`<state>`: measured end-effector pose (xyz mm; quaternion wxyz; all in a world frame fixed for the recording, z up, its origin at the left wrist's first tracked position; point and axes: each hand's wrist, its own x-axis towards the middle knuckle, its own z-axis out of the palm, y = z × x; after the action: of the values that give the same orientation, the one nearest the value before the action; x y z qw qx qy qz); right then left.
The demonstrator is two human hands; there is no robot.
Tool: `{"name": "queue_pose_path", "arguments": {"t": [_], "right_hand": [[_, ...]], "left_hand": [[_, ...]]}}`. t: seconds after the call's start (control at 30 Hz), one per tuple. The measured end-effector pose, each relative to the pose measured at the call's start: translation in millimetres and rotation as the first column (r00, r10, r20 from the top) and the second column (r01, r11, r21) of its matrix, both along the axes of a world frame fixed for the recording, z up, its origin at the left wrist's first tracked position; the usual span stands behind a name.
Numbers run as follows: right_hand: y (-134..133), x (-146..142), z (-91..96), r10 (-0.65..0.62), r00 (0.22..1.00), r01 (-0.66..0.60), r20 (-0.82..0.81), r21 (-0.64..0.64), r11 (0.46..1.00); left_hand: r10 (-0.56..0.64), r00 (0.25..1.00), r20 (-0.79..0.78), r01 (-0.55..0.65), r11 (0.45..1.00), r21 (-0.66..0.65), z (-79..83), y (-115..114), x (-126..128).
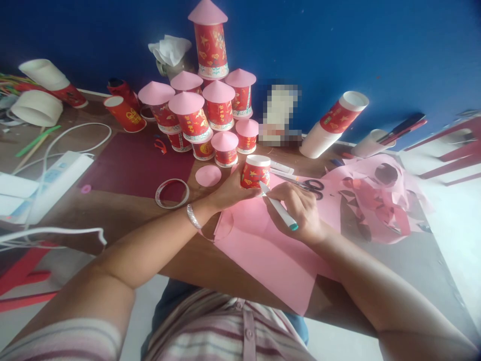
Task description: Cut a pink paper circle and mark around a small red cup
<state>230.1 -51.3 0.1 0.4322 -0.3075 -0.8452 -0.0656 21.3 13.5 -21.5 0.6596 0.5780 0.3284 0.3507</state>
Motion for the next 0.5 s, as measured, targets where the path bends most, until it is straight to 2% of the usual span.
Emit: {"name": "queue_pose_path", "arguments": {"t": [0.27, 0.5], "right_hand": [[-0.6, -1.5, 0.7, -0.002, 1.000, 0.002, 0.002, -0.006, 1.000], [-1.3, -1.1, 2.0, 0.003, 1.000, -0.003, -0.001, -0.010, 1.000]], "left_hand": [[-0.009, 1.000, 0.020, 0.008, 0.999, 0.035, -5.9, 2.1, -0.2], [0.002, 0.999, 0.046, -0.003, 1.000, 0.010, -7.1, 2.3, -0.3]]}}
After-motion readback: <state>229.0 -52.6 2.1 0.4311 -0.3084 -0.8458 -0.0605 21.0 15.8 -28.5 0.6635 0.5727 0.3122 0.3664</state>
